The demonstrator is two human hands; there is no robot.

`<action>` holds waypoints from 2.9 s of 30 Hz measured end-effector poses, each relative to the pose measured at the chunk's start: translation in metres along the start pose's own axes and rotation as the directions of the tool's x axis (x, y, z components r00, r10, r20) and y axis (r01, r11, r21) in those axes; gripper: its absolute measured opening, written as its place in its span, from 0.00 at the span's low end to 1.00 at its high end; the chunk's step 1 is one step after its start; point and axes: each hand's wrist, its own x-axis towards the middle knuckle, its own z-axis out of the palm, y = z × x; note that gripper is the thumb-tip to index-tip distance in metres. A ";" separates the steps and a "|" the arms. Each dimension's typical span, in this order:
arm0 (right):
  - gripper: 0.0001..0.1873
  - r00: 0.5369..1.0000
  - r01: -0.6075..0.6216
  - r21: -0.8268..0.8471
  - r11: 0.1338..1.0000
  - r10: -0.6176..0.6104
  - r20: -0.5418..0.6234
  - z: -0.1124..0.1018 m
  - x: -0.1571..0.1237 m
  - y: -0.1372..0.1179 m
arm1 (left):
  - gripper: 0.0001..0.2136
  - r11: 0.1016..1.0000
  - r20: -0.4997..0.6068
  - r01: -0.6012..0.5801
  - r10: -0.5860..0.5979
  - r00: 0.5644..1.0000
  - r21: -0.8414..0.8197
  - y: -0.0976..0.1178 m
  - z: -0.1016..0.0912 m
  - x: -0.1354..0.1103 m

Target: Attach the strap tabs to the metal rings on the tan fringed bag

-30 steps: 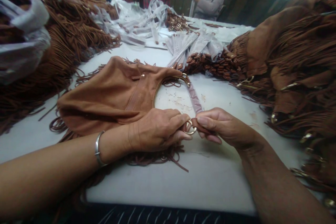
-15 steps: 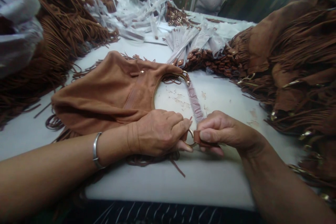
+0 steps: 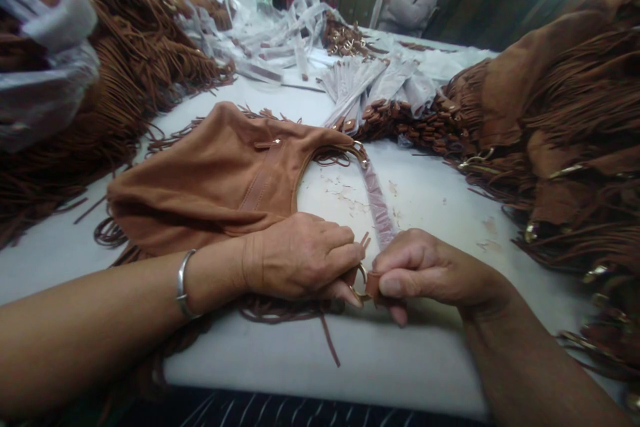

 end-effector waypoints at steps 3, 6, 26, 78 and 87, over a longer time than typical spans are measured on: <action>0.17 0.999 -0.036 0.134 0.990 0.035 0.005 -0.004 0.000 0.005 | 0.22 1.000 0.015 0.017 -0.017 1.000 0.017 0.001 0.001 0.002; 0.17 0.998 -0.047 0.188 0.981 0.051 -0.020 -0.003 0.001 0.008 | 0.21 0.995 0.000 0.005 -0.005 1.000 0.095 0.004 0.000 0.002; 0.19 0.983 -0.168 0.095 0.981 0.173 -0.056 -0.012 -0.005 0.007 | 0.20 0.982 0.049 0.008 -0.017 0.999 0.190 0.002 0.005 0.005; 0.21 0.960 -0.166 -0.028 0.986 0.155 -0.233 0.001 0.002 0.003 | 0.21 0.972 0.107 0.140 -0.161 0.981 0.187 -0.005 0.007 0.005; 0.21 0.976 -0.091 -0.191 0.977 0.049 -0.211 -0.006 0.001 0.002 | 0.16 0.929 0.135 0.302 -0.278 0.951 -0.212 -0.008 -0.009 0.007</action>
